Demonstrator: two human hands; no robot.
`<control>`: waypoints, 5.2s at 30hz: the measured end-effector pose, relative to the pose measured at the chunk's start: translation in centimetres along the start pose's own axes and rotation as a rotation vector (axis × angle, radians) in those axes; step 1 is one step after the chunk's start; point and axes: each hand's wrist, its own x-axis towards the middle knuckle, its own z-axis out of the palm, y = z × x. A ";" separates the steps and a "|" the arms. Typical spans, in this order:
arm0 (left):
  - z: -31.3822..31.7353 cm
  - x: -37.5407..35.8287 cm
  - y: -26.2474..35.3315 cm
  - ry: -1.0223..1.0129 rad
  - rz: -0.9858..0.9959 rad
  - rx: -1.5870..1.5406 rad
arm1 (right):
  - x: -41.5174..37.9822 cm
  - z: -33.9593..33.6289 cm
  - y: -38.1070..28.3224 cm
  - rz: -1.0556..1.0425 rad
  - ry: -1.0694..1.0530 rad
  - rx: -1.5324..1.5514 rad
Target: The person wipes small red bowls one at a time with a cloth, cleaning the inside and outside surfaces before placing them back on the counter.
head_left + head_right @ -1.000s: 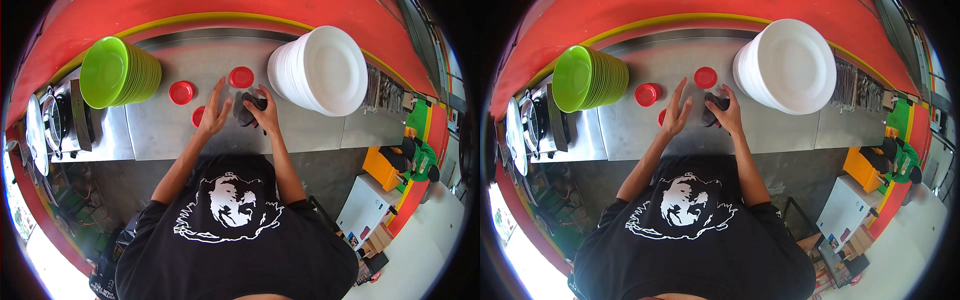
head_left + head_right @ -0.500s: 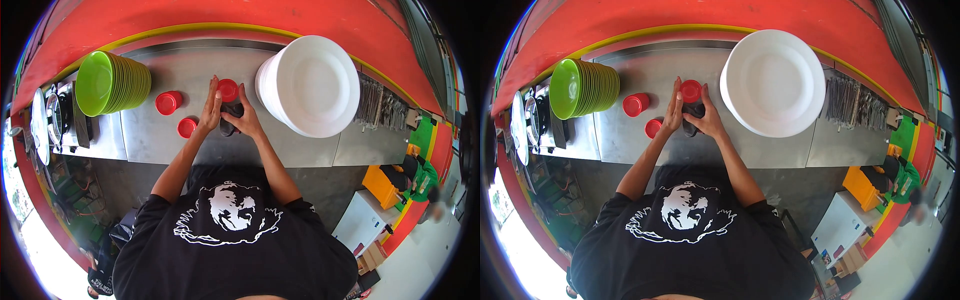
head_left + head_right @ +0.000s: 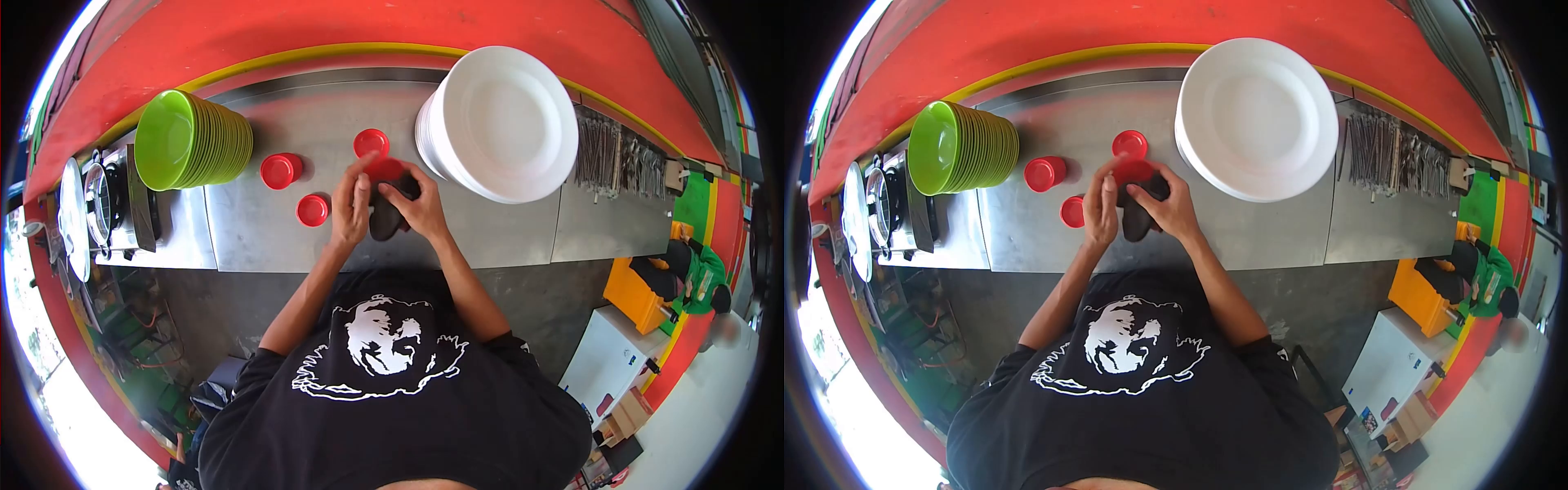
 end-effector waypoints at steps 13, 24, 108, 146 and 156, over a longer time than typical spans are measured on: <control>-7.3 -8.8 1.4 -0.082 0.003 -0.374 | -7.1 8.1 -0.7 0.262 -0.377 -0.075; -11.4 -10.9 3.6 0.203 -0.534 -0.414 | -11.6 14.5 -4.5 -0.696 -0.101 -0.750; -11.3 -11.2 5.9 0.473 -0.412 -0.693 | -15.0 15.5 -3.0 -0.269 -0.192 -0.134; -11.1 -12.0 6.9 0.247 -0.413 -0.603 | -13.9 15.4 -2.8 -0.084 -0.014 0.221; -15.8 -11.1 5.5 -0.336 -0.067 0.120 | -14.2 15.0 -1.5 0.053 -0.190 0.205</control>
